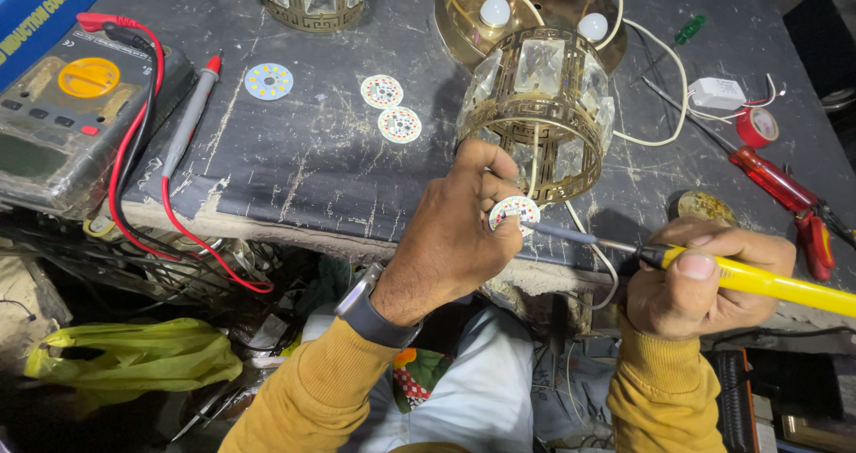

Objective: The person repairs decorative ceiling lamp fixtures at a cluttered workbench. They solder wires onto small round LED circuit boards with a soldering iron, test components with a multimeter, strip and twist wires by hand, use pliers on the wiring, and attach the LED boards to the brass lamp frames.

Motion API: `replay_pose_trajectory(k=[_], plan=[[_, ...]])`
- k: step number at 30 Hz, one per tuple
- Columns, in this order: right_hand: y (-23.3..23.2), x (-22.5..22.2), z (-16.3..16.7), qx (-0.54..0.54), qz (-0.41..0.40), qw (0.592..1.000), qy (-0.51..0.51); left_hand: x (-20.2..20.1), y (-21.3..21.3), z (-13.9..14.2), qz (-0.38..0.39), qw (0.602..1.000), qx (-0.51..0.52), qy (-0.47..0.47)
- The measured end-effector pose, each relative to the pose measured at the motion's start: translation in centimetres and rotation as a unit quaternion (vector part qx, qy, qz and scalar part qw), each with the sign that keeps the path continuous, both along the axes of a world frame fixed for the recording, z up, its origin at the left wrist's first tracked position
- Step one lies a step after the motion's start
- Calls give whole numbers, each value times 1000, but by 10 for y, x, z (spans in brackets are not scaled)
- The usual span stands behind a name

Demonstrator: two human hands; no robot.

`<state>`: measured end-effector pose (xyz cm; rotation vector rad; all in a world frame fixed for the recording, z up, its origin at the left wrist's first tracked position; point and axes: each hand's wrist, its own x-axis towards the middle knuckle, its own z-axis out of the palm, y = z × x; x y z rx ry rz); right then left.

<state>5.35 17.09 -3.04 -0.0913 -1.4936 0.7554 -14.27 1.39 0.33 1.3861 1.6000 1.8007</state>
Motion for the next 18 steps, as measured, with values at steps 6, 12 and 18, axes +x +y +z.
replay_pose_trajectory(k=[6,12,18], plan=[[4,4,-8,-5,26,1000,7,2,0,0,6,1000,-5,-6],[15,2,-9,34,14,999,11,0,1,1,3,1000,-15,-10],[6,-1,-1,15,-8,1000,17,1,-1,2,-1,1000,-14,-19]])
